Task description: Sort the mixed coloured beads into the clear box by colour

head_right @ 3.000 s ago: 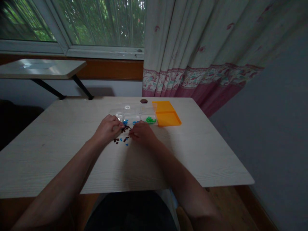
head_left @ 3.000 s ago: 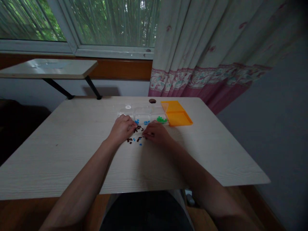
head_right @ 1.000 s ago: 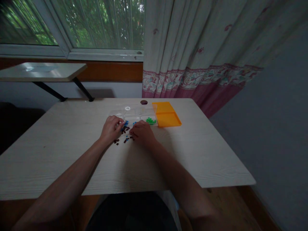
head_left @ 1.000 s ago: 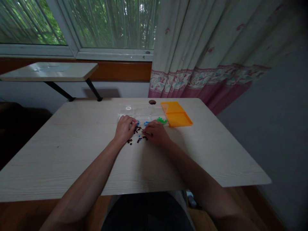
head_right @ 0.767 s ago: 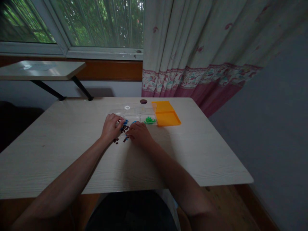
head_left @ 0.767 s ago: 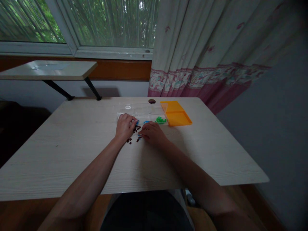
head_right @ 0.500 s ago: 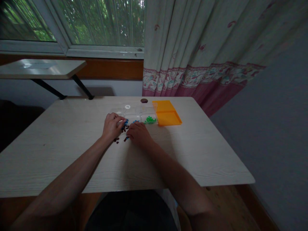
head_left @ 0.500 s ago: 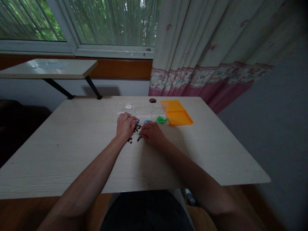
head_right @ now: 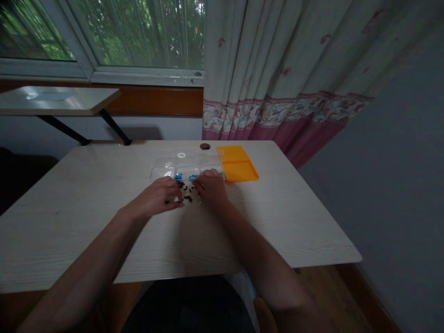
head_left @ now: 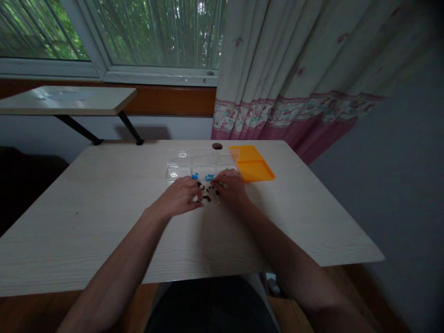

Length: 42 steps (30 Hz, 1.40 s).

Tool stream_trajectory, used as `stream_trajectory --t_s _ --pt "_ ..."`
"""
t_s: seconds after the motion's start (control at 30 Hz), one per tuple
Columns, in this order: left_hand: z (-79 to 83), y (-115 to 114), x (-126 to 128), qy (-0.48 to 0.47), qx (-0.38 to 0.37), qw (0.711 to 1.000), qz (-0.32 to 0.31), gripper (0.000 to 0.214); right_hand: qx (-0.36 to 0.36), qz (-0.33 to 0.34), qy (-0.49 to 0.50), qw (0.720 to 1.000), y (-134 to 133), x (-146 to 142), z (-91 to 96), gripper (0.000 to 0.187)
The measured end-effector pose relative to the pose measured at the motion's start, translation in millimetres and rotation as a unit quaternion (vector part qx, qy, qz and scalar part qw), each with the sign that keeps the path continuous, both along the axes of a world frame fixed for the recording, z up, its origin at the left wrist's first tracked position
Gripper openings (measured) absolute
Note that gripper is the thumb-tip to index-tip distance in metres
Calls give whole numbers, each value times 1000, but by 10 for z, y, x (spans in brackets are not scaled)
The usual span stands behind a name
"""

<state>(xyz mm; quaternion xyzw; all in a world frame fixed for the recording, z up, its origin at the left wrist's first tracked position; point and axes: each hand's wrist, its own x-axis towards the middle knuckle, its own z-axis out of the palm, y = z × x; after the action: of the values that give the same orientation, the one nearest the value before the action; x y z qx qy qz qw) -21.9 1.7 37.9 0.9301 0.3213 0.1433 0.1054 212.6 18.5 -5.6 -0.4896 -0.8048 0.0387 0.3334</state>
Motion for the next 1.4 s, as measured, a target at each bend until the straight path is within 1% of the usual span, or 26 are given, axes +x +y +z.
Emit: stream_trajectory --t_s 0.1,0.3,0.53,0.73,0.97,1.07,1.2,1.4 --pt "-28 -18 32 19 7 1000 15 20 3 5 4 1000 -3 -6 7 15" --pt "-32 -35 4 48 10 998 29 15 32 14 6 999 -24 -41 2 14" --pt "-41 -40 4 57 14 998 28 22 24 -11 25 999 -27 -11 33 14" --pt "-49 -43 15 61 16 998 21 13 36 -9 24 999 -13 -6 22 13" --pt "-83 -40 33 64 16 998 20 15 26 -22 17 999 -16 -14 42 12" --pt "-97 -38 34 60 12 998 19 15 26 -40 24 999 -28 -15 63 12" --pt "-92 -36 46 52 4 998 20 13 12 -84 28 996 -50 -10 93 17" --pt "-126 -24 76 37 12 999 20 17 8 -146 2 989 -7 -24 104 22"
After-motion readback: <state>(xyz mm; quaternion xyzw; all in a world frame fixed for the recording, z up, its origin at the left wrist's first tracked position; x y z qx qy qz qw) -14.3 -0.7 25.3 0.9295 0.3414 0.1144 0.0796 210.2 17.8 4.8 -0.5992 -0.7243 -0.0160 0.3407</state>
